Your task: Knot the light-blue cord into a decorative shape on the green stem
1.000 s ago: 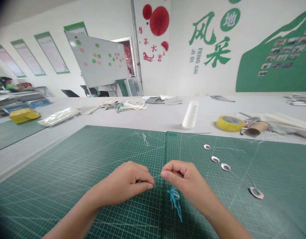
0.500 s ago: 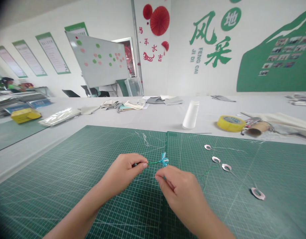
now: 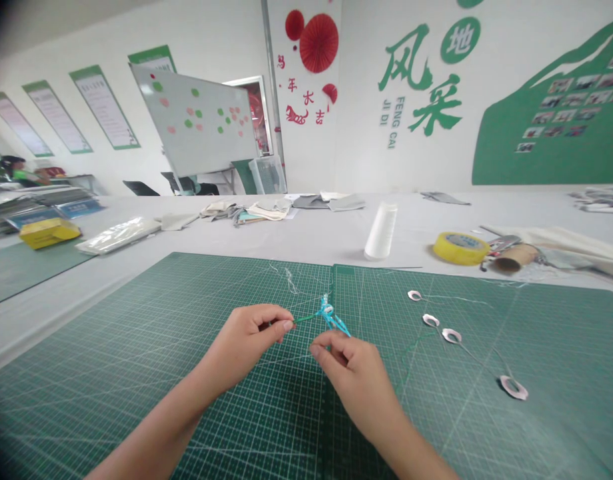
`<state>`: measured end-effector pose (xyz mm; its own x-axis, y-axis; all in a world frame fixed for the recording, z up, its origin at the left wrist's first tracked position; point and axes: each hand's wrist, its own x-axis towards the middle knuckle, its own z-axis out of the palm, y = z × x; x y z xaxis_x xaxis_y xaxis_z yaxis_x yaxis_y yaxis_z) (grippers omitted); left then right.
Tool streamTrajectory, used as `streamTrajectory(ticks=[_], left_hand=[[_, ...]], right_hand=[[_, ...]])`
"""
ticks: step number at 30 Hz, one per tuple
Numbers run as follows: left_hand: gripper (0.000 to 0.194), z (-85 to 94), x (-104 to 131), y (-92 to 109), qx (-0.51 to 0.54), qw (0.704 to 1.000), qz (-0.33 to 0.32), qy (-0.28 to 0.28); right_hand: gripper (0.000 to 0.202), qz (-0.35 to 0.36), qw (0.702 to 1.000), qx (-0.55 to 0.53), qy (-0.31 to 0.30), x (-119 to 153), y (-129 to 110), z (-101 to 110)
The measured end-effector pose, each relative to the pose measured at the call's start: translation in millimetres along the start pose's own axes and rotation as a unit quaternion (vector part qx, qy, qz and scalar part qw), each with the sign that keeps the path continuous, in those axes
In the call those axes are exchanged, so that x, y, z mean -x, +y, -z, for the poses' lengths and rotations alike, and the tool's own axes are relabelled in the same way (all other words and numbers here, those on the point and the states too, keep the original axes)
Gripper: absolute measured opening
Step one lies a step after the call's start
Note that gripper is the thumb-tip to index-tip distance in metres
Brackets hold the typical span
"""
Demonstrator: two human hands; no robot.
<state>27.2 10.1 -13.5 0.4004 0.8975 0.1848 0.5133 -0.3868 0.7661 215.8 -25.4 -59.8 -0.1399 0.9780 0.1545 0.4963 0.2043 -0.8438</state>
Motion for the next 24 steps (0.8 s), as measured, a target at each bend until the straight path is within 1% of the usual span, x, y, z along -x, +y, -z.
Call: streamTrajectory(ticks=[3, 7, 11, 15, 17, 20, 22, 24], left_hand=[[0.019, -0.2, -0.2, 0.8, 0.026, 1.000, -0.003, -0.012], [0.018, 1.1, 0.3, 3.7, 0.055, 0.998, -0.018, -0.033], [0.019, 3.7, 2.2, 8.8, 0.069, 0.993, -0.047, -0.081], [0.018, 4.1, 4.9, 12.0, 0.054, 0.986, -0.078, -0.138], [0.019, 3.9, 6.0, 12.1, 0.036, 0.981, -0.088, -0.169], [0.019, 3.7, 7.0, 11.1, 0.016, 0.971, -0.109, -0.211], [0.017, 3.7, 7.4, 10.3, 0.008, 0.966, -0.123, -0.226], [0.017, 3.6, 7.9, 9.5, -0.004, 0.965, -0.130, -0.229]], right_hand=[[0.025, -0.030, 0.996, -0.077, -0.021, -4.8, 7.7, -0.9], [0.024, -0.049, 0.987, -0.149, -0.038, -6.2, 8.7, 0.4], [0.027, -0.068, 0.981, -0.174, -0.047, -5.0, 7.2, 3.3], [0.029, -0.089, 0.970, -0.207, -0.092, -8.6, 13.3, 6.5], [0.031, -0.088, 0.966, -0.217, -0.114, -10.9, 18.3, 8.3], [0.030, -0.085, 0.964, -0.220, -0.125, -12.0, 23.0, 12.2], [0.029, -0.086, 0.964, -0.219, -0.126, -11.4, 22.3, 15.5], [0.028, -0.086, 0.965, -0.216, -0.121, -10.5, 18.7, 19.0]])
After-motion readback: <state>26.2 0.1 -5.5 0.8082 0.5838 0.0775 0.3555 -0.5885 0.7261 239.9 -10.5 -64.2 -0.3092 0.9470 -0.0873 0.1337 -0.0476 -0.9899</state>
